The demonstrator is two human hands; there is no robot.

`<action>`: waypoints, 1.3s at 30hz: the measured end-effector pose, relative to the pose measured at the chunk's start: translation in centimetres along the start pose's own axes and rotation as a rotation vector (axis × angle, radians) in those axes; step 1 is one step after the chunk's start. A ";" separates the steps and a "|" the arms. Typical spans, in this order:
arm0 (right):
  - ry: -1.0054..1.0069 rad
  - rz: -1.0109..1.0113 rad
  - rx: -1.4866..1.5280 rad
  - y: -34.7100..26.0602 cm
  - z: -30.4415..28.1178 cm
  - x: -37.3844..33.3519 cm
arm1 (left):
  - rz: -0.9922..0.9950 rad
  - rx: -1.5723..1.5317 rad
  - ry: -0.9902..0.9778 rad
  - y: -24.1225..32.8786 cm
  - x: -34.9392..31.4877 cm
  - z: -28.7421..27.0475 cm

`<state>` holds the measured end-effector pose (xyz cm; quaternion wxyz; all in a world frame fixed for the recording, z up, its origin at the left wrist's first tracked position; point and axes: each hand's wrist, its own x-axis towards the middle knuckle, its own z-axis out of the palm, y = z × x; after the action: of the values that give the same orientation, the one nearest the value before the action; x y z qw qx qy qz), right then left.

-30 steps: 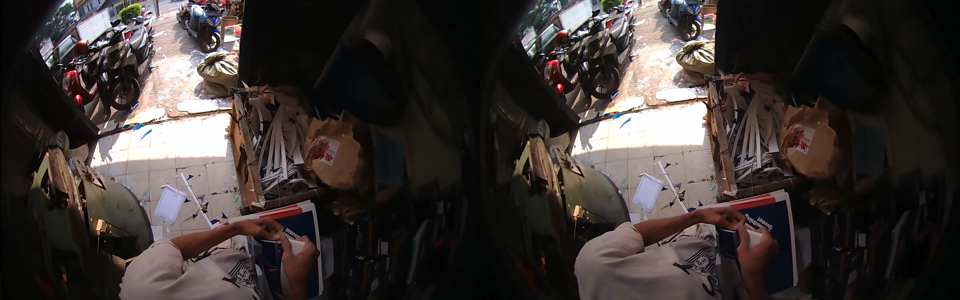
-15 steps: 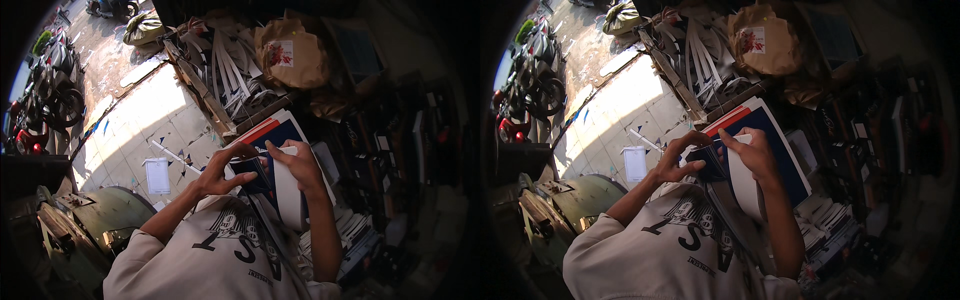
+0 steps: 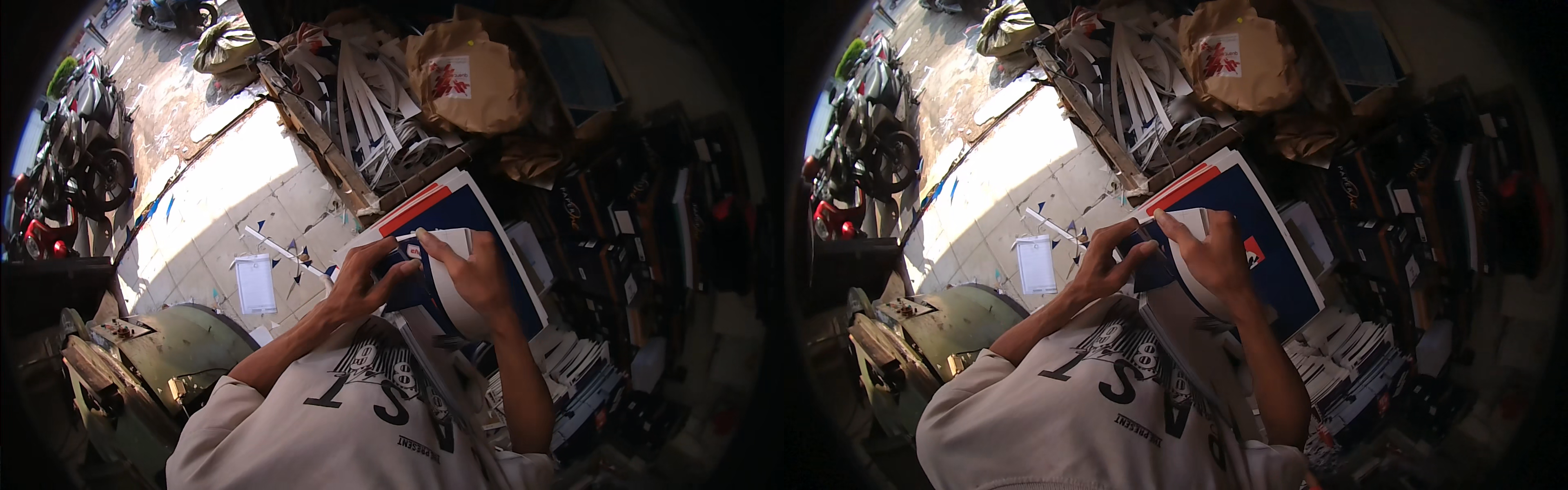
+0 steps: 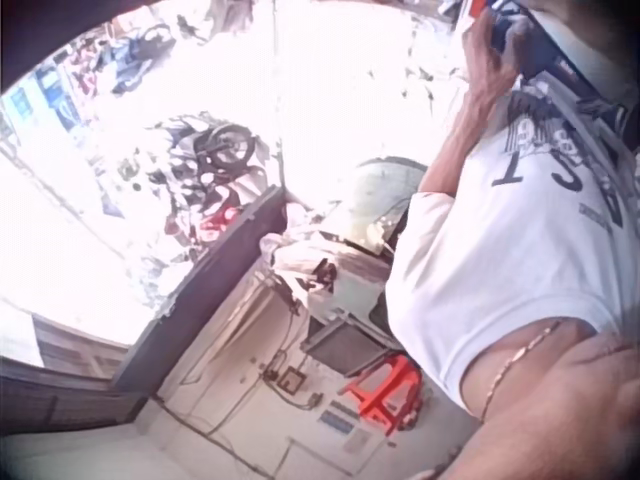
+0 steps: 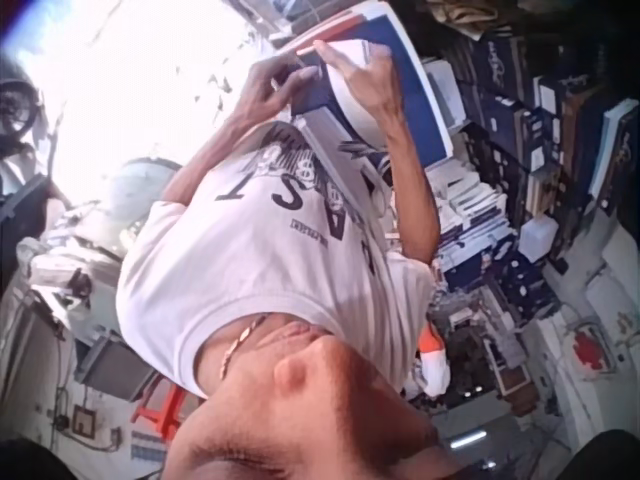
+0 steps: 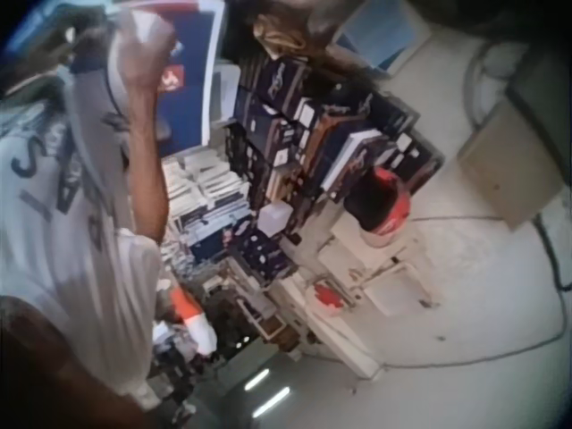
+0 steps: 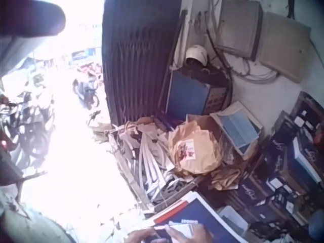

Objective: The person removes the excess white paper borders from a stack of printed blue and red cardboard sheets by hand. The person peels the outer strips away and places the cleared stack of cardboard onto a larger pile.

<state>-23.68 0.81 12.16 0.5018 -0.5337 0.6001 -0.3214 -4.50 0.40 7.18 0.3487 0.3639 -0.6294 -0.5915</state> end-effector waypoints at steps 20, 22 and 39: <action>0.471 0.322 0.271 4.5 0.5 -0.4 | 0.066 0.127 0.173 -0.8 0.4 1.1; 0.348 0.355 0.212 4.1 0.2 0.8 | -0.092 0.151 0.179 -0.7 0.9 0.9; 0.351 -0.062 -0.627 19.7 -8.2 1.9 | -0.080 0.055 0.168 -0.5 -1.0 0.9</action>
<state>-37.52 2.14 -4.13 0.1929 -0.6164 0.7299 -0.2237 -4.74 1.69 6.64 0.3663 0.4465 -0.5989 -0.5548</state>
